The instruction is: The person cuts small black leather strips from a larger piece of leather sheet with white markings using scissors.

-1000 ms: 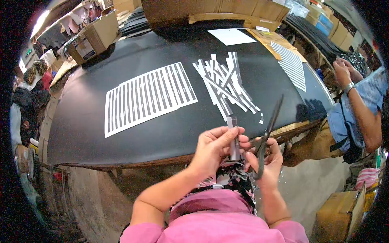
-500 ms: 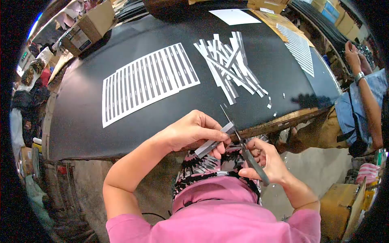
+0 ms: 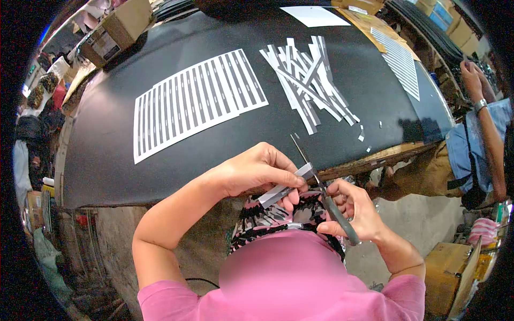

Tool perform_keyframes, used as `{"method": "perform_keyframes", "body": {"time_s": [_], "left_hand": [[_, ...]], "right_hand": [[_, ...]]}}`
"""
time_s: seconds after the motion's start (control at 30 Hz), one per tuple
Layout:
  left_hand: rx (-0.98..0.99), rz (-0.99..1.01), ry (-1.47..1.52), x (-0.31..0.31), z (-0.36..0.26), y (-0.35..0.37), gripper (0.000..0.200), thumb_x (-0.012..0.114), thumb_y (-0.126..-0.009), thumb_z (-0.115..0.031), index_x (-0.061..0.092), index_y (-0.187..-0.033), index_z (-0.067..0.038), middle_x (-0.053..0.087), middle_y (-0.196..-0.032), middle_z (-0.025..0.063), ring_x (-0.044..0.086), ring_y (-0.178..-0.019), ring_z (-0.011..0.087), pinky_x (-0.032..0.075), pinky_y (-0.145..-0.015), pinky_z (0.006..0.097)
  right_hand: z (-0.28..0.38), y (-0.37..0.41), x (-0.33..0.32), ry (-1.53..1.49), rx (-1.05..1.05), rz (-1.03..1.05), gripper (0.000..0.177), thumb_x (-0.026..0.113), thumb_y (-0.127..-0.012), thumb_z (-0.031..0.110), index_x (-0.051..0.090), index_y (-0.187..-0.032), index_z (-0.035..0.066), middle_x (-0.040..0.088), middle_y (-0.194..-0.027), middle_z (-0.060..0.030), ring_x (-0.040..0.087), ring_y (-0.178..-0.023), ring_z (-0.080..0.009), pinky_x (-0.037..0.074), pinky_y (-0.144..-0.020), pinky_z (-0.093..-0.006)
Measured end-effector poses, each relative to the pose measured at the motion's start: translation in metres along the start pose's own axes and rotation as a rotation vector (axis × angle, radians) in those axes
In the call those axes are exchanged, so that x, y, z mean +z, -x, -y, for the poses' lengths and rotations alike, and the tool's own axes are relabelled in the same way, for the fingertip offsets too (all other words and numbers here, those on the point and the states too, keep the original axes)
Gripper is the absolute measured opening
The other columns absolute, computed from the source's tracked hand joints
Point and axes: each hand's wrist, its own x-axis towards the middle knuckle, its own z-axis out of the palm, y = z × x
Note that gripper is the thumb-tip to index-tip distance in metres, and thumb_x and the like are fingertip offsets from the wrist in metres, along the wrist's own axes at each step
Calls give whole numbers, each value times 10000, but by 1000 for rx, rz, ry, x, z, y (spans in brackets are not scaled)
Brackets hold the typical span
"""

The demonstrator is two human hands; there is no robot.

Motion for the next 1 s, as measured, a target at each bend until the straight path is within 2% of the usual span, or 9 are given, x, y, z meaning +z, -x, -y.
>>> {"method": "perform_keyframes", "body": {"time_s": [0.13, 0.43, 0.53, 0.63, 0.73, 0.77, 0.8, 0.9, 1.0], "left_hand": [[-11, 2, -19, -1, -2, 1, 219, 646, -880, -134, 671, -961, 68, 700, -775, 131, 690, -649, 187, 548, -560, 260], [-36, -32, -16, -12, -4, 10, 253, 660, -879, -173, 668, -966, 64, 701, -795, 133, 693, -662, 179, 559, -546, 262], [-85, -39, 18, -23, 2, 13, 251, 655, -885, -170, 666, -974, 65, 702, -804, 137, 696, -676, 181, 571, -583, 273], [-53, -29, -30, -32, 1, 22, 244, 647, -890, -158, 666, -988, 65, 704, -822, 142, 697, -678, 192, 573, -620, 272], [44, -135, -97, -40, -5, 29, 246, 646, -891, -160, 671, -992, 63, 707, -836, 137, 697, -751, 189, 565, -701, 287], [149, -172, -95, -44, -6, 30, 250, 656, -884, -168, 677, -987, 59, 708, -849, 130, 692, -802, 187, 553, -738, 291], [257, -213, -94, -45, -10, 32, 255, 666, -877, -177, 683, -982, 55, 710, -861, 124, 686, -854, 186, 542, -774, 294], [271, -363, -124, -41, -25, 31, 251, 710, -848, -211, 708, -955, 15, 705, -858, 75, 652, -801, 117, 506, -722, 252], [323, -445, -61, -38, -32, 21, 241, 759, -809, -221, 721, -913, -7, 685, -815, 24, 600, -726, 71, 480, -680, 238]], "right_hand": [[0, -1, 1, 4, -6, -1, 568, 880, -655, 234, 501, -1013, 10, 606, -757, -35, 572, -678, -73, 474, -589, -233], [0, -11, 10, 25, -58, -62, 484, 849, -696, 83, 483, -1002, 1, 583, -681, -21, 535, -586, -32, 389, -481, -180], [7, -20, 9, -15, 80, -75, 450, 882, -664, 189, 568, -926, 1, 542, -603, 36, 457, -542, -16, 326, -468, -202], [4, -37, -2, 249, -157, -158, 493, 898, -629, 270, 591, -917, 15, 509, -555, 39, 416, -508, -14, 296, -447, -220], [50, -56, -17, 729, -314, -186, 615, 902, -567, 304, 540, -974, 18, 520, -530, -87, 506, -450, -188, 354, -442, -324], [57, -66, -20, 771, -290, -156, 647, 891, -565, 305, 506, -997, 17, 554, -577, -169, 585, -550, -353, 408, -502, -409], [55, -78, -24, 858, -379, -117, 604, 883, -587, 273, 508, -996, 35, 513, -550, -113, 490, -483, -266, 365, -490, -357], [54, -109, -24, 996, -573, -106, 588, 867, -604, 262, 504, -1000, 23, 560, -627, -147, 569, -592, -347, 436, -575, -414], [64, -124, -26, 1072, -533, 58, 554, 840, -625, 225, 493, -996, 5, 599, -720, -188, 608, -721, -386, 468, -662, -444]]}}
